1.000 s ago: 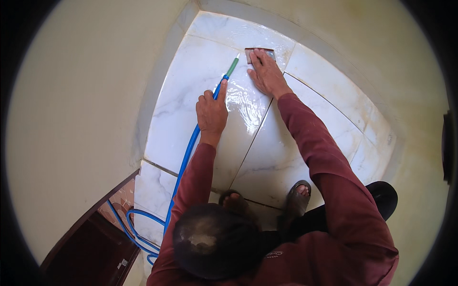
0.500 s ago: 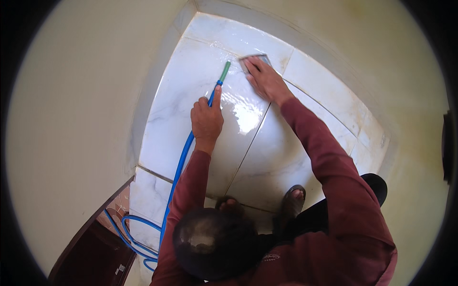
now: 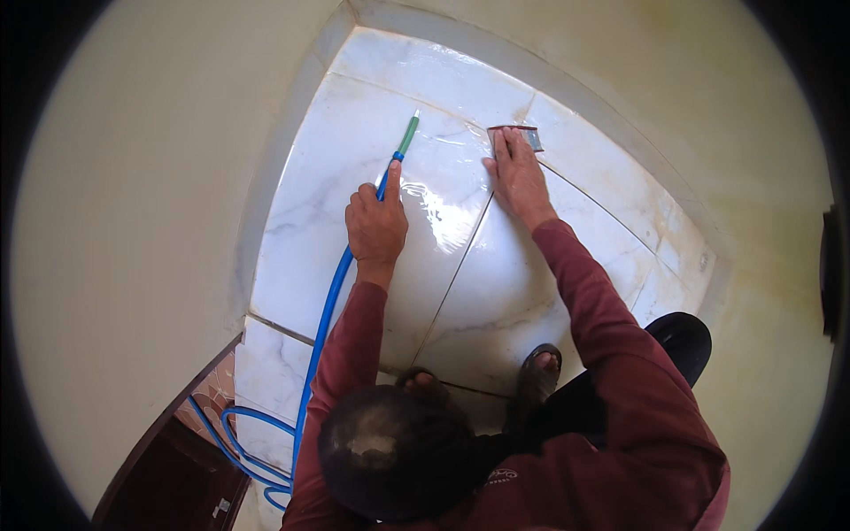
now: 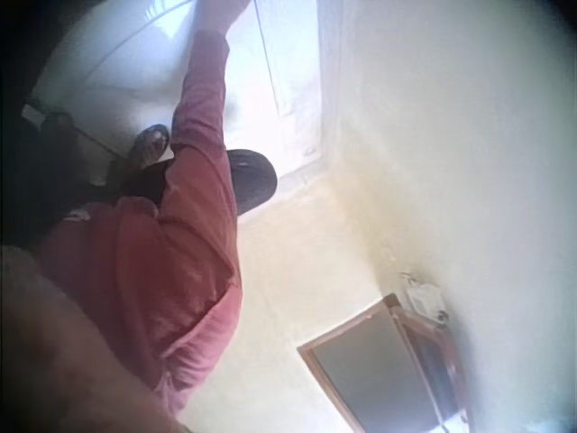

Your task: The person scrubs white floor tiles with a green brush and a red scrubbing pad while spraying water from a blue hose. They repeatedly wet the surface and scrub the grout lines and tile faces to remove dirt.

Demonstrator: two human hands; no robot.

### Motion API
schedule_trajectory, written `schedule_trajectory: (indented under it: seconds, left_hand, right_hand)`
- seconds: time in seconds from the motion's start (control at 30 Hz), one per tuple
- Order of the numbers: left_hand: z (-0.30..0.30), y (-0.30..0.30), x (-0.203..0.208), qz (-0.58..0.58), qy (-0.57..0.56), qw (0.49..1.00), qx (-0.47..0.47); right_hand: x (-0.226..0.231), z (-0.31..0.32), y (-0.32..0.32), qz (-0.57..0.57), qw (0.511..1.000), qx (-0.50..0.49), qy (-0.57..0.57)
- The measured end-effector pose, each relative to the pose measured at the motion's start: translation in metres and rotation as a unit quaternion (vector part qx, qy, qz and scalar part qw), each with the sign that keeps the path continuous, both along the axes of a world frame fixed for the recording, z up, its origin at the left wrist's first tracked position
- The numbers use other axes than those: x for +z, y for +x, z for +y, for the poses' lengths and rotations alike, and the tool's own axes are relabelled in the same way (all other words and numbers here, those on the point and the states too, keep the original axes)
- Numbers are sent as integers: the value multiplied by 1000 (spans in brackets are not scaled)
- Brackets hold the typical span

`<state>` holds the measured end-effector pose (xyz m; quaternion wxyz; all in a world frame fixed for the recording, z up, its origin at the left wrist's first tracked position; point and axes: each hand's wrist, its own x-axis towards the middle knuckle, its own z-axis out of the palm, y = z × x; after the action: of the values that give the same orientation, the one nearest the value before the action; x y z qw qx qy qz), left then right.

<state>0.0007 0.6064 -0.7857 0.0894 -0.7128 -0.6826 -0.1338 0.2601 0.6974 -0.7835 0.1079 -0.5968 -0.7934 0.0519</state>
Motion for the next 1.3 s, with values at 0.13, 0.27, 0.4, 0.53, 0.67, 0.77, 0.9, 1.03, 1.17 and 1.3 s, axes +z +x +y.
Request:
schedule_trajectory:
  seconds: [0.13, 0.27, 0.4, 0.53, 0.67, 0.77, 0.9, 1.03, 1.17, 1.3]
  left_hand:
    - [6, 22, 1, -37, -21, 999, -31]
    - [-5, -8, -4, -28, 29, 999, -32]
    - [3, 13, -3, -38, 9, 999, -23]
    - [3, 0, -3, -30, 14, 999, -26]
    - [-4, 2, 0, -27, -3, 999, -21]
    - [2, 13, 5, -57, 8, 998, -36]
    - [-2, 1, -2, -22, 6, 999, -23]
    - [-6, -6, 4, -19, 34, 999, -12]
    - [6, 25, 4, -53, 8, 998, -43]
    - [-3, 3, 4, -43, -3, 999, -25]
  right_hand:
    - [-10, 33, -70, 69, 994, 3, 81]
    - [3, 34, -38, 131, 986, 105, -15]
    - [-3, 24, 114, -11, 993, -113, 29]
    - [-1, 0, 48, 44, 999, -16, -13]
    - [8, 26, 49, 83, 995, 5, 56]
    - [15, 68, 64, 19, 995, -93, 12]
    - [-11, -13, 46, 2, 999, 23, 34]
    - [2, 55, 14, 89, 994, -4, 61]
    - [1, 141, -43, 83, 994, 11, 75]
    - [0, 139, -17, -1, 995, 35, 98]
